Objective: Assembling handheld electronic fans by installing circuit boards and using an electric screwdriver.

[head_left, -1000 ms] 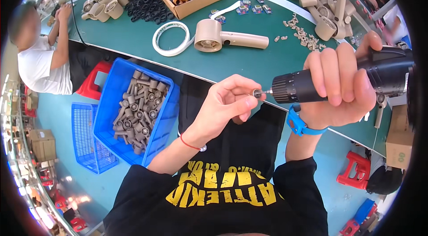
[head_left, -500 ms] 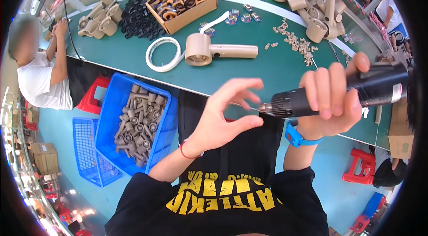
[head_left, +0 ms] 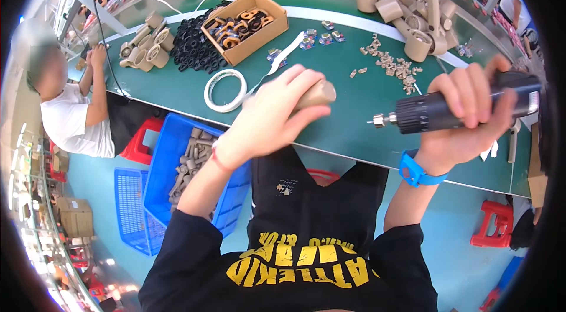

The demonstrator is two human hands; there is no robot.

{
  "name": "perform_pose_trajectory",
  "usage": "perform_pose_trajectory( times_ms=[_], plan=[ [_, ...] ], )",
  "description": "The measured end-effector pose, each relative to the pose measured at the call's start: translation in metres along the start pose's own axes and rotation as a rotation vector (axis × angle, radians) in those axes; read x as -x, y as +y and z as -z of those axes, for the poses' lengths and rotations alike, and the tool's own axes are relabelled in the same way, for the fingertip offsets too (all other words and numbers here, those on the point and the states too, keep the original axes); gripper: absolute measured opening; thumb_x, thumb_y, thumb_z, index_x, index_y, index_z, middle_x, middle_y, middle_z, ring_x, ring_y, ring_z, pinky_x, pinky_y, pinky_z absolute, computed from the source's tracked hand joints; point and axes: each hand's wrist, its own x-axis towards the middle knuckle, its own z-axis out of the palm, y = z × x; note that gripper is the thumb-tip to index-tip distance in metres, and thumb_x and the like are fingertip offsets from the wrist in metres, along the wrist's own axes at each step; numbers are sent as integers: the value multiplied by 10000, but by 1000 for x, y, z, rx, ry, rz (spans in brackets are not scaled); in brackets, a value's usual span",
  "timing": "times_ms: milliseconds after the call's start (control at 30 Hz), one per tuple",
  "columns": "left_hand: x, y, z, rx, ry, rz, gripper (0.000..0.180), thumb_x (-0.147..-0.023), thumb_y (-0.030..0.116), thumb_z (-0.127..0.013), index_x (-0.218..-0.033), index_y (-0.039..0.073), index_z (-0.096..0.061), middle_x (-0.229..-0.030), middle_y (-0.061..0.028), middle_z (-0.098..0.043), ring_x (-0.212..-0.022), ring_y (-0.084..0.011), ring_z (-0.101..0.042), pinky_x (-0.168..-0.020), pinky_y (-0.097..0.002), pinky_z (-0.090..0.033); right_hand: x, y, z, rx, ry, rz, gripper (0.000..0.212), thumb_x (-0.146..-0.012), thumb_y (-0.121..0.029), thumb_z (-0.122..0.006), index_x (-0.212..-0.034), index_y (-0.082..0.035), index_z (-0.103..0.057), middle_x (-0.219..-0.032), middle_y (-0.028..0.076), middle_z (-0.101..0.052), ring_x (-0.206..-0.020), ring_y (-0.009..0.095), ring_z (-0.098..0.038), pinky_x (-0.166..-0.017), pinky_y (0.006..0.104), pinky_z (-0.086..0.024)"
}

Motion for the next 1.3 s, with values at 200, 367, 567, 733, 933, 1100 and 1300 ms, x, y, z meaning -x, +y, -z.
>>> perform_pose_trajectory(
  times_ms=[200, 367, 567, 733, 933, 1100, 1300],
  plan=[
    [72, 38, 2, 966, -25, 393, 346, -890, 53, -619, -1181, 2, -439, -854, -76, -579, -737, -122, -559, -681, -256, -450, -2, 30, -15, -109, -40, -220, 320, -913, -239, -597, -1133, -48, -467, -630, -22, -462, -547, 75, -490, -582, 231, -431],
    [91, 42, -14, 840, 101, 291, 357, -874, 41, -634, -1188, -3, -470, -860, -58, -588, -728, -94, -553, -665, -231, -445, -2, 55, -14, -96, -99, -375, 400, -912, -346, -594, -1138, -54, -441, -646, -12, -494, -550, 89, -519, -582, 234, -455],
    [99, 46, -12, 708, 150, 250, 390, -823, 22, -693, -1173, 2, -522, -912, -71, -627, -779, -129, -603, -724, -261, -472, -5, 64, -19, -48, -232, -475, 507, -911, -474, -590, -1145, -61, -409, -666, 1, -534, -552, 105, -554, -581, 238, -484],
    [99, 47, -14, 645, 121, 243, 409, -794, 40, -731, -1163, 15, -554, -960, -71, -641, -844, -185, -631, -768, -280, -480, 5, 58, -35, 30, -97, -483, 527, -899, -539, -573, -1096, -77, -412, -664, 3, -542, -555, 106, -565, -571, 237, -489],
    [96, 47, -15, 673, 61, 273, 404, -797, 59, -737, -1156, 20, -555, -971, -85, -641, -832, -207, -642, -756, -288, -484, 12, 59, -14, -129, -84, -403, 518, -885, -570, -572, -1015, -94, -413, -659, 9, -551, -533, 106, -564, -552, 230, -492],
    [95, 49, -17, 655, 76, 275, 399, -803, 76, -741, -1152, 22, -555, -970, -90, -640, -824, -213, -643, -747, -287, -485, 10, 58, -10, -86, -123, -473, 494, -889, -555, -569, -988, -96, -414, -656, 11, -555, -533, 107, -565, -548, 226, -492],
    [93, 48, -21, 640, 78, 234, 366, -847, 109, -708, -1155, 36, -524, -913, -120, -637, -761, -311, -649, -657, -328, -499, 13, 68, -18, -236, -58, -315, 461, -899, -526, -560, -974, -98, -408, -661, 9, -556, -545, 110, -563, -543, 231, -492]
  ],
)
